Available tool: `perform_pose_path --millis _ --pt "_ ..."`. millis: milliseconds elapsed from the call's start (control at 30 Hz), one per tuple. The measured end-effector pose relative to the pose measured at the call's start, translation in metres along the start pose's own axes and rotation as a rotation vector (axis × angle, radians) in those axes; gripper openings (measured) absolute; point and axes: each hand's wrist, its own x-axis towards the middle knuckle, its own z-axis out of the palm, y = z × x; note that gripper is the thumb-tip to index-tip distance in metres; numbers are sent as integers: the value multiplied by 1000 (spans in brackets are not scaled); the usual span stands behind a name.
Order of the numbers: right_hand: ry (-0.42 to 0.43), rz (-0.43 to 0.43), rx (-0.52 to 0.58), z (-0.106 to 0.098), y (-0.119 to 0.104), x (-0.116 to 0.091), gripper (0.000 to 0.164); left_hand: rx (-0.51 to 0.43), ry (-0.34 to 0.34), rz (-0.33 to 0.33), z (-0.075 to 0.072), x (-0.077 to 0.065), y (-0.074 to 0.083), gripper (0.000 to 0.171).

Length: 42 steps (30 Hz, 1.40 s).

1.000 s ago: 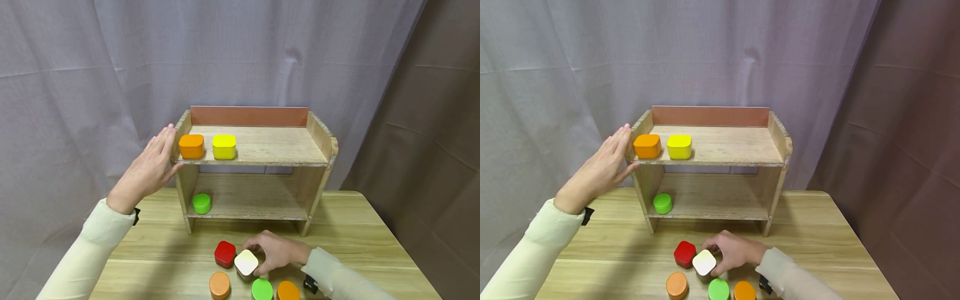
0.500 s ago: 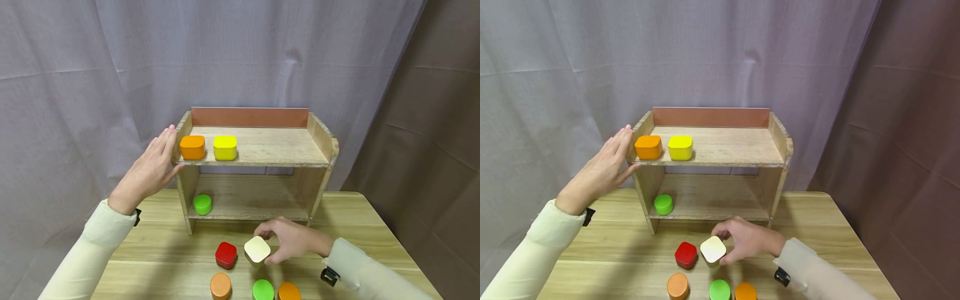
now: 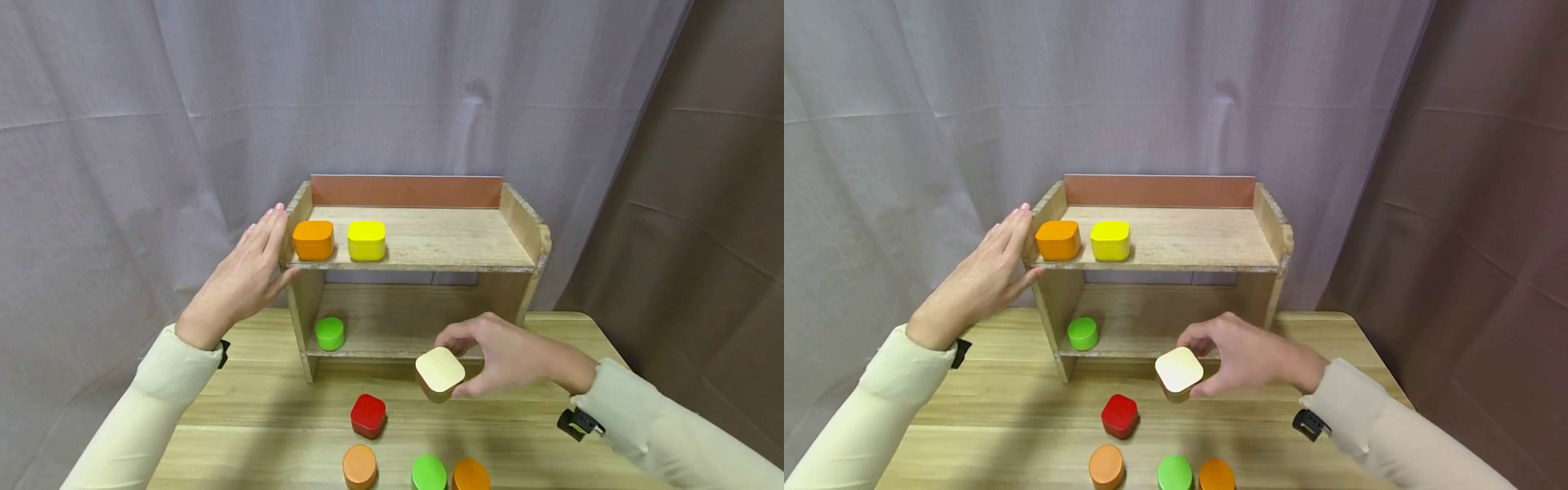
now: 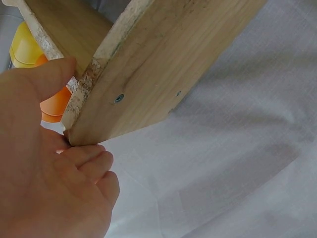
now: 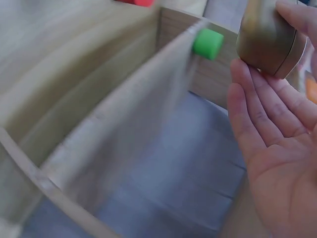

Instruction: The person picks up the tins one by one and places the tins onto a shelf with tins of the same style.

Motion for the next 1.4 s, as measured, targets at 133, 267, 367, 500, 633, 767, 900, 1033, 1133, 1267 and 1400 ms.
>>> perform_pose_path --millis 133,267,367,500,633,767,900,1033,1133,1267,1400 --pt "31 16 -41 -23 -12 3 49 -2 8 3 1 0 -1 87" --pt "51 35 -70 -44 -22 7 48 -2 17 8 1 1 -2 87" --pt "55 54 -73 -58 -29 12 48 0 16 10 1 1 -2 87" --pt "63 90 -78 -74 -37 20 49 -4 8 7 1 1 -2 87" --pt "95 103 -73 -89 -41 29 48 -9 8 5 2 1 -3 87" --pt "126 100 -32 -102 -42 40 47 -7 10 8 2 1 -4 87" --pt "145 103 -25 -114 -42 52 45 -14 16 7 2 1 -5 86" --pt "178 135 -39 -124 -40 62 45 -19 13 2 2 2 -6 86" --pt "210 164 -33 -127 -38 70 47 -16 -1 -3 2 2 -7 86" --pt "241 202 -35 -128 -32 80 47 -15 -5 -7 1 2 -7 86" --pt "252 247 -59 -128 -25 89 45 -20 0 -10 1 3 -7 85"
